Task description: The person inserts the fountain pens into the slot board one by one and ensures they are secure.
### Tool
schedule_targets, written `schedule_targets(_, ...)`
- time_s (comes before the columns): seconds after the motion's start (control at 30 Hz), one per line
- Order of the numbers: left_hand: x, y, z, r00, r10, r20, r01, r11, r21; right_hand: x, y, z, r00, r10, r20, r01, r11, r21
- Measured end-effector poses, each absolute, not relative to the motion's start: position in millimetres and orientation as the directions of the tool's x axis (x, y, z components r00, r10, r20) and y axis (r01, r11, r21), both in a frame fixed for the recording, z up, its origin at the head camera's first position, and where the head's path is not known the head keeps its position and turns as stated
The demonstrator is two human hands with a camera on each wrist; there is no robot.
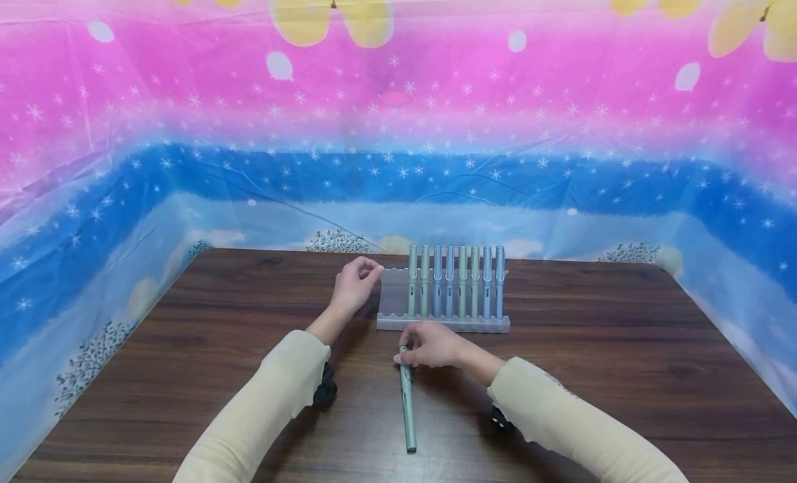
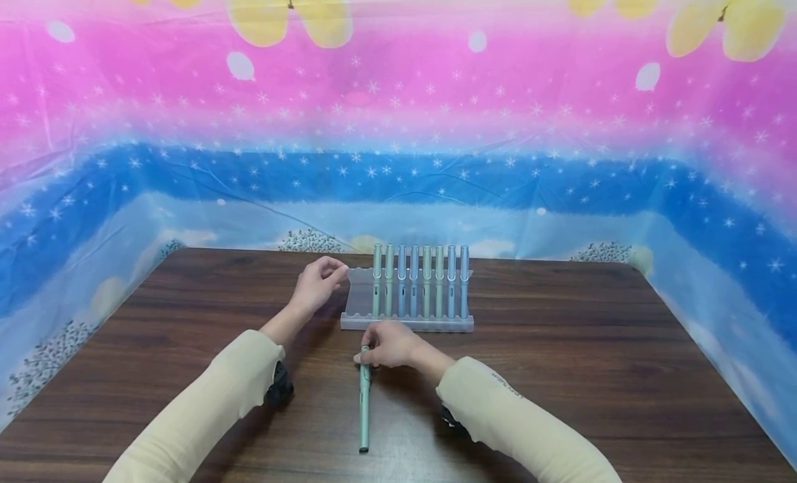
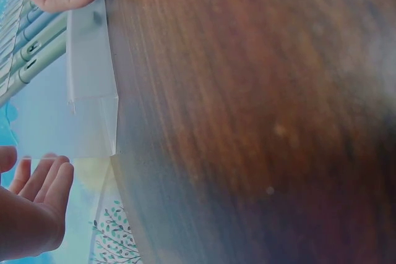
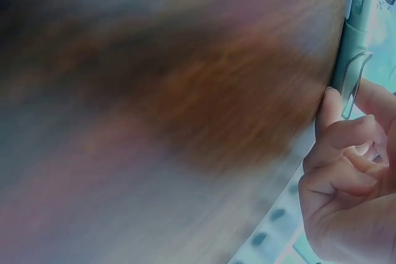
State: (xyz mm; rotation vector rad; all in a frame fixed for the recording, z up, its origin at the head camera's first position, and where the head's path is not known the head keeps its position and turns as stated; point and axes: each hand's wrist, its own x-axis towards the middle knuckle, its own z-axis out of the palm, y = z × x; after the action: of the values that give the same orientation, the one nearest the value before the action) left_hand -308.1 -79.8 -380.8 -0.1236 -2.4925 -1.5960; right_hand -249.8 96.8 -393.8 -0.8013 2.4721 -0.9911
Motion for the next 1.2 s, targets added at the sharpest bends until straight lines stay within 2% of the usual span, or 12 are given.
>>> schedule_targets(0.23, -309.5, -78.7, -380.1, -0.978, -0.047, 0.202, 0.162, 0.434, 0.886, -249.1, 89.5, -396.0, -0.788, -0.615, -0.024, -0.505, 0.668, -0.547)
schedule_targets(0.57, -309.2, -78.7, -380.2, -0.978, -0.045, 0.204, 0.165, 0.430, 0.887, -243.4, 88.3, -392.9, -0.813, -0.583, 0.000, -0.525, 0.733, -0.432)
schedule_targets(0.73, -309.4, -78.7, -380.5, -0.977, -0.045, 0.207, 0.168, 0.429, 0.888, -243.6, 89.8, -393.6, -0.807, -0.590, 0.008, -0.528, 0.716, -0.456)
schedule_targets(0.93, -308.6, -78.2, -380.2, -0.977, -0.053, 0.206, 0.164, 0.431, 0.888, -246.8, 95.4, -392.2, -0.797, -0.603, 0.036, -0.521, 0.655, -0.547)
schedule_targets(1.2, -308.5, -78.5, -379.8, -0.978, -0.043, 0.203, 0.164, 0.435, 0.885, -255.9, 104.8, -380.2, -0.856, -0.515, 0.044, -0.410, 0.626, -0.663)
